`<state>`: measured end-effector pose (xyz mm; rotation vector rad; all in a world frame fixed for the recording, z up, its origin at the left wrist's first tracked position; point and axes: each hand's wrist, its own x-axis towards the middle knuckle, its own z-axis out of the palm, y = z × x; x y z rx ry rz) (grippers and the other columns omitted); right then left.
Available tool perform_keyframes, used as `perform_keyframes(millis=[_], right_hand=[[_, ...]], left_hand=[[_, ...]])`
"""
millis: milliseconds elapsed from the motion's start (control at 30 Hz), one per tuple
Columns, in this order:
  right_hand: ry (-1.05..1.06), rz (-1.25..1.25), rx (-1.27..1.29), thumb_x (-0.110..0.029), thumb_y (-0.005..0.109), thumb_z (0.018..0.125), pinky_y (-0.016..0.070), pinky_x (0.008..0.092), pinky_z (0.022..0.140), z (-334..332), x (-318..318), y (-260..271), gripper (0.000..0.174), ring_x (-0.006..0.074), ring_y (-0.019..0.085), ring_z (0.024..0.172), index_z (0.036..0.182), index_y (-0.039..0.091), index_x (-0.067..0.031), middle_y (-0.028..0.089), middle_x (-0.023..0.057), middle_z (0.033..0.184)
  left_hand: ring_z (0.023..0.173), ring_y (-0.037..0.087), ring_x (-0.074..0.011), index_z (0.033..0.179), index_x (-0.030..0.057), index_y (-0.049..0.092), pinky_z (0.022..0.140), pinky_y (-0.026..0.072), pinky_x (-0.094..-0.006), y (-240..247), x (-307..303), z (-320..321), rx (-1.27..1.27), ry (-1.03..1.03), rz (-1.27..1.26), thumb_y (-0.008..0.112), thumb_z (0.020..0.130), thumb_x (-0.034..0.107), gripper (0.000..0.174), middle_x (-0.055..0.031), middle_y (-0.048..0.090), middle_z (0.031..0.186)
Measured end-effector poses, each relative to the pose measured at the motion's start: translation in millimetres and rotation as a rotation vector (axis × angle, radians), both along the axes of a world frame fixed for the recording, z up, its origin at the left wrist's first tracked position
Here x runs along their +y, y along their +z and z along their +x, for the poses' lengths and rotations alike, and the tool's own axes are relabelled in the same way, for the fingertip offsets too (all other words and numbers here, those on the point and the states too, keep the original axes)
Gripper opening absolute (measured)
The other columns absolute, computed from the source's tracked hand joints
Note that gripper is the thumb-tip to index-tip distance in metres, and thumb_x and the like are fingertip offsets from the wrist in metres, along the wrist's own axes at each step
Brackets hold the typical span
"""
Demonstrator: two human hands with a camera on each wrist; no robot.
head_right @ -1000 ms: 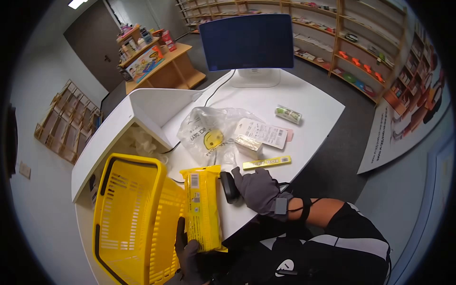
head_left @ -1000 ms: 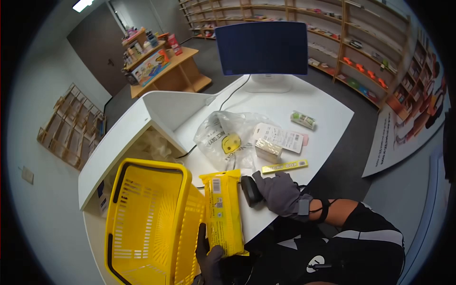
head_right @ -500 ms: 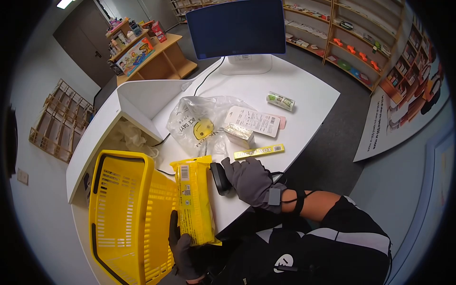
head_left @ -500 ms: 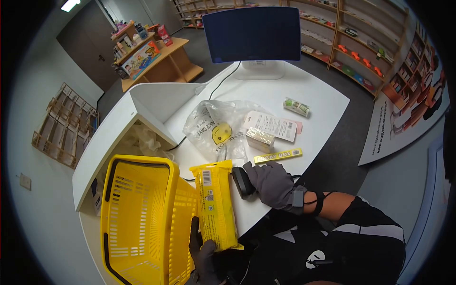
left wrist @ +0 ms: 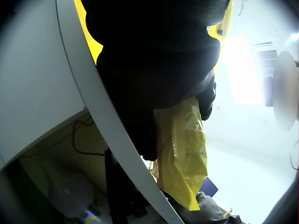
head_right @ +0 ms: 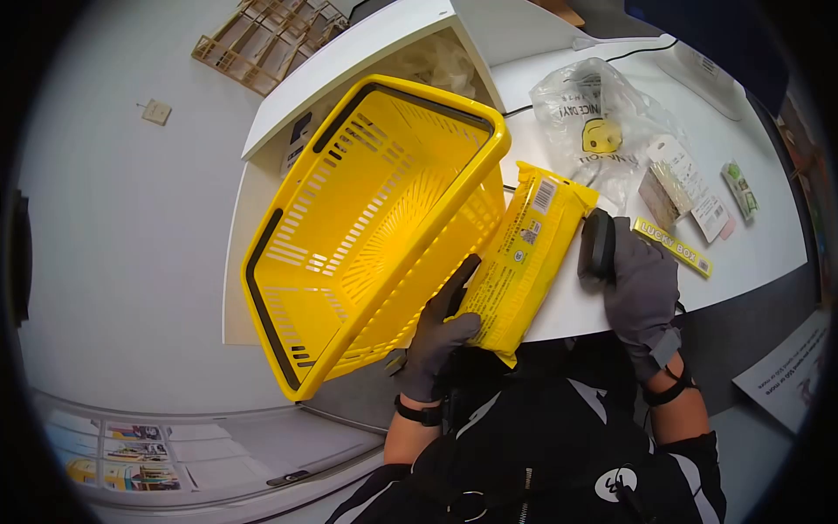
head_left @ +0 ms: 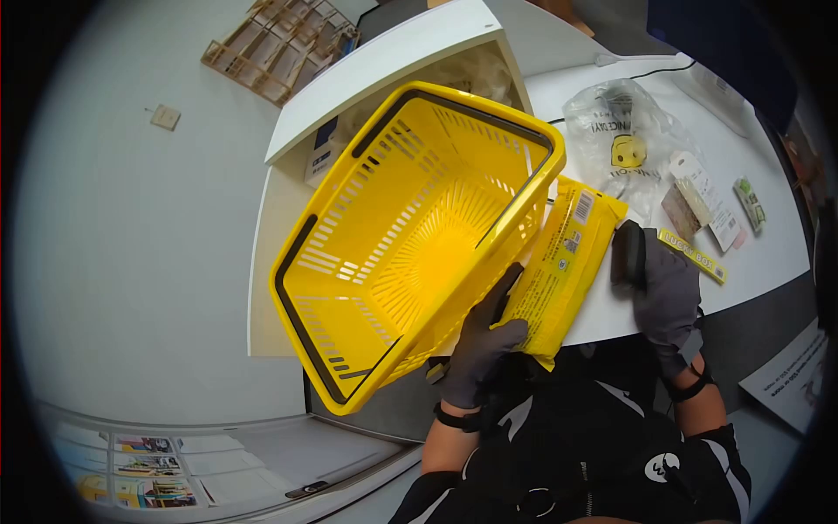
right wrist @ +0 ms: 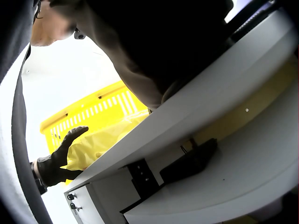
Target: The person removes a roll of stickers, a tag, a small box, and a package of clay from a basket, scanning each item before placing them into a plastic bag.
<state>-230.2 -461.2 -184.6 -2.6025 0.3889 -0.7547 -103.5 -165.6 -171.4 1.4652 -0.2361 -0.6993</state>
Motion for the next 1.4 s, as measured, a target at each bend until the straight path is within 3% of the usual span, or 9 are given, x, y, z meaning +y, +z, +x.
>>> perform_keyframes(millis=[133, 233, 467, 633, 833, 900, 1000, 1100, 1400], right_hand=[[-0.102, -0.17, 0.093, -0.008, 0.077, 0.084, 0.0548, 0.0533, 0.097, -3.2, -0.9, -9.3, 0.061, 0.0423, 0.074, 0.105, 0.143, 0.068, -0.0043, 0.077, 0.0182, 0.111], [0.02, 0.046, 0.177, -0.01, 0.078, 0.084, 0.0546, 0.0529, 0.1, -3.3, -7.8, -0.3, 0.069, 0.0428, 0.073, 0.111, 0.151, 0.063, -0.0016, 0.076, 0.0192, 0.12], [-0.054, -0.025, 0.234, -0.015, 0.081, 0.083, 0.0536, 0.0523, 0.102, -3.3, -1.8, 8.9, 0.074, 0.0418, 0.072, 0.111, 0.152, 0.059, -0.0006, 0.076, 0.0182, 0.121], [-0.071, 0.017, 0.27, -0.015, 0.08, 0.084, 0.0534, 0.0515, 0.102, -4.2, -2.4, 13.6, 0.073, 0.0409, 0.072, 0.11, 0.152, 0.059, -0.0007, 0.076, 0.0181, 0.119], [-0.036, -0.074, 0.17, -0.014, 0.068, 0.096, 0.0514, 0.0498, 0.105, -5.6, -8.1, -14.3, 0.061, 0.0358, 0.071, 0.11, 0.154, 0.055, 0.0027, 0.073, 0.0152, 0.119], [-0.044, -0.098, 0.154, -0.014, 0.066, 0.097, 0.0511, 0.0495, 0.106, -5.8, -9.0, -17.0, 0.061, 0.0351, 0.071, 0.111, 0.154, 0.055, 0.0034, 0.073, 0.0153, 0.12], [-0.044, -0.018, 0.193, -0.013, 0.076, 0.091, 0.0538, 0.0515, 0.094, -2.7, -11.4, -14.6, 0.062, 0.04, 0.074, 0.104, 0.149, 0.059, -0.0007, 0.076, 0.0164, 0.113], [-0.044, -0.075, 0.118, -0.013, 0.076, 0.091, 0.054, 0.051, 0.092, -3.1, -13.9, -23.8, 0.059, 0.0399, 0.074, 0.102, 0.147, 0.06, -0.0009, 0.076, 0.0161, 0.111], [0.027, -0.093, 0.096, -0.012, 0.078, 0.088, 0.0541, 0.05, 0.091, -6.9, -19.8, -24.4, 0.061, 0.0408, 0.074, 0.1, 0.146, 0.061, -0.0021, 0.076, 0.0169, 0.109]], left_hand=[[0.134, 0.066, -0.0259, 0.171, -0.0017, 0.049, 0.115, 0.0517, -0.0371, 3.6, 0.9, 1.7, -0.022, -0.039, 0.047, 0.08, 0.081, 0.02, 0.098, -0.0184, 0.066, 0.152], [0.128, 0.069, -0.0241, 0.172, -0.0011, 0.048, 0.111, 0.0534, -0.0364, 5.8, -0.6, -1.6, 0.036, -0.065, -0.005, 0.08, 0.081, 0.019, 0.098, -0.018, 0.068, 0.146], [0.114, 0.072, -0.0207, 0.174, -0.0015, 0.043, 0.1, 0.0567, -0.0352, 0.7, 0.1, -4.9, 0.043, -0.022, -0.043, 0.077, 0.084, 0.016, 0.098, -0.0165, 0.073, 0.132], [0.122, 0.073, -0.0271, 0.173, -0.0039, 0.042, 0.106, 0.0583, -0.04, 0.7, -7.5, -9.2, 0.101, 0.05, -0.207, 0.077, 0.087, 0.018, 0.095, -0.0213, 0.071, 0.141], [0.139, 0.068, -0.0373, 0.172, -0.0055, 0.04, 0.117, 0.0572, -0.0501, -17.5, -9.8, -4.9, 0.135, 0.14, -0.463, 0.069, 0.097, 0.021, 0.084, -0.0272, 0.06, 0.16], [0.141, 0.067, -0.0379, 0.171, -0.006, 0.04, 0.118, 0.0563, -0.0508, -21.5, -6.9, -1.9, 0.115, 0.141, -0.444, 0.066, 0.099, 0.021, 0.082, -0.0268, 0.058, 0.162], [0.146, 0.064, -0.039, 0.171, -0.0071, 0.039, 0.121, 0.0545, -0.0521, -28.5, 3.2, 5.1, 0.073, 0.17, -0.405, 0.061, 0.102, 0.021, 0.078, -0.0261, 0.056, 0.165], [0.148, 0.061, -0.0381, 0.171, -0.008, 0.04, 0.124, 0.0518, -0.0516, -52.1, 16.1, 19.3, 0.119, 0.235, -0.474, 0.059, 0.104, 0.021, 0.075, -0.0244, 0.055, 0.167], [0.148, 0.062, -0.0362, 0.17, -0.0089, 0.041, 0.125, 0.0511, -0.05, -41.1, 13.7, 26.0, 0.126, 0.218, -0.513, 0.065, 0.103, 0.023, 0.078, -0.0247, 0.057, 0.165]])
